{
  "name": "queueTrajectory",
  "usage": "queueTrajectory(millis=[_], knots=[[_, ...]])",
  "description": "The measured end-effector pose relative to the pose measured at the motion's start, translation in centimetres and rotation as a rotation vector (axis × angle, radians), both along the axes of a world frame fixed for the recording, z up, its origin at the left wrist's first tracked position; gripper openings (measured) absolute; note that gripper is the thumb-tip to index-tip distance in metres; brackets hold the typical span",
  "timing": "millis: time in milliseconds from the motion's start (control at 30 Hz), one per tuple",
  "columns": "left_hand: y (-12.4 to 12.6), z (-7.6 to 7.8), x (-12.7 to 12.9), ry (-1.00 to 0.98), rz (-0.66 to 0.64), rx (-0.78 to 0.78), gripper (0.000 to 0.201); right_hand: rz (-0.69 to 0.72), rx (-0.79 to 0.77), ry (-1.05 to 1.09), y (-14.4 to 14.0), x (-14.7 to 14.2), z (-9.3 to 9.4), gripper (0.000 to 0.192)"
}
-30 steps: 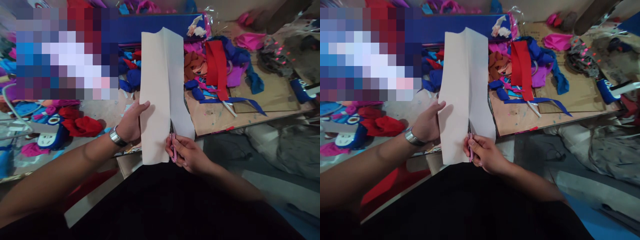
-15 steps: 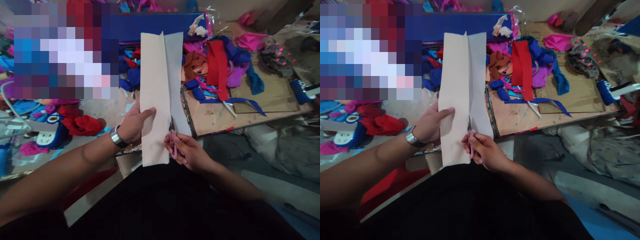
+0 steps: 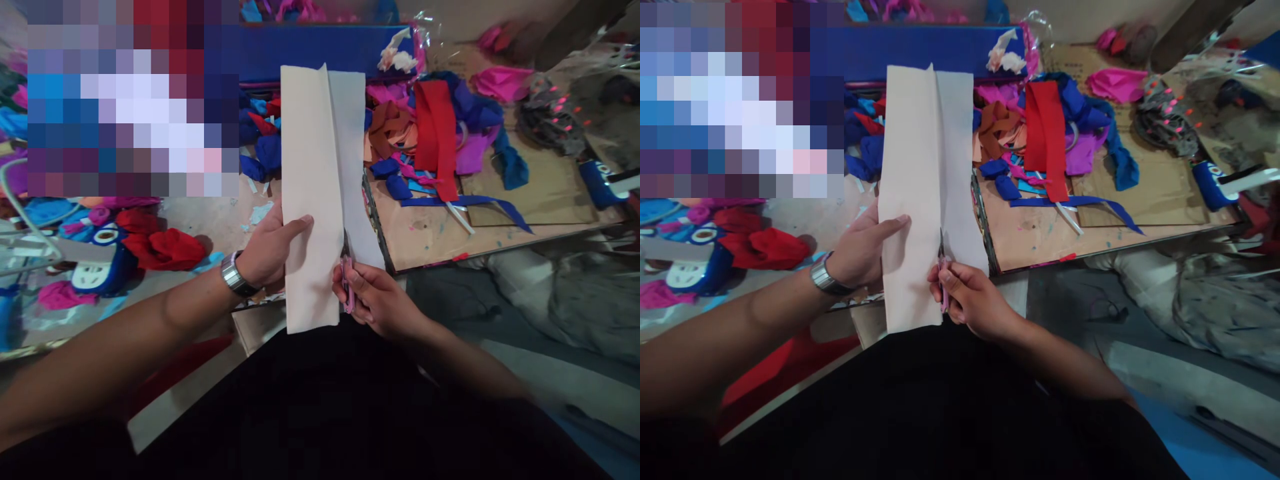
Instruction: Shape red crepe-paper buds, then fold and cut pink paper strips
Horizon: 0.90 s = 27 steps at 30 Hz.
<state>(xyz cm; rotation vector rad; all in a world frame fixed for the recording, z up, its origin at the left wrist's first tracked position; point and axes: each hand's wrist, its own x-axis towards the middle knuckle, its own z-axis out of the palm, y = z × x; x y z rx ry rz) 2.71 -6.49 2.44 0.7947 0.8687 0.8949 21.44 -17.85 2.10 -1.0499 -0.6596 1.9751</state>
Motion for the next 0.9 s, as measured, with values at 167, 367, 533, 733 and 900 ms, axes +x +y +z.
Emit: queueTrajectory(millis=[167,367,533,733,900], knots=[[0.04,-0.03,0.07,-0.002,0.008,-0.005,0.05,-0.004,-0.004,0.003,0.05,-0.08,0.16,0.033],[0.25,-0.37,0.08,0.001,0.02,0.0,0.058,-0.016,-0.004,0.004,0.07,-0.16,-0.05,0.035],[0.28,-0.11,0.14,-0.003,0.019,-0.042,0.06,-0.032,-0.019,0.04,0.02,-0.24,0.21,0.035],[-0.03,0.18,0.08,0.004,0.01,-0.041,0.057,-0.054,-0.008,0.028,0.19,0.08,0.57,0.038],[-0.36,0.56,0.12,-0.064,-0.008,-0.07,0.055,-0.027,0.016,0.003,0.56,0.45,0.82,0.037]])
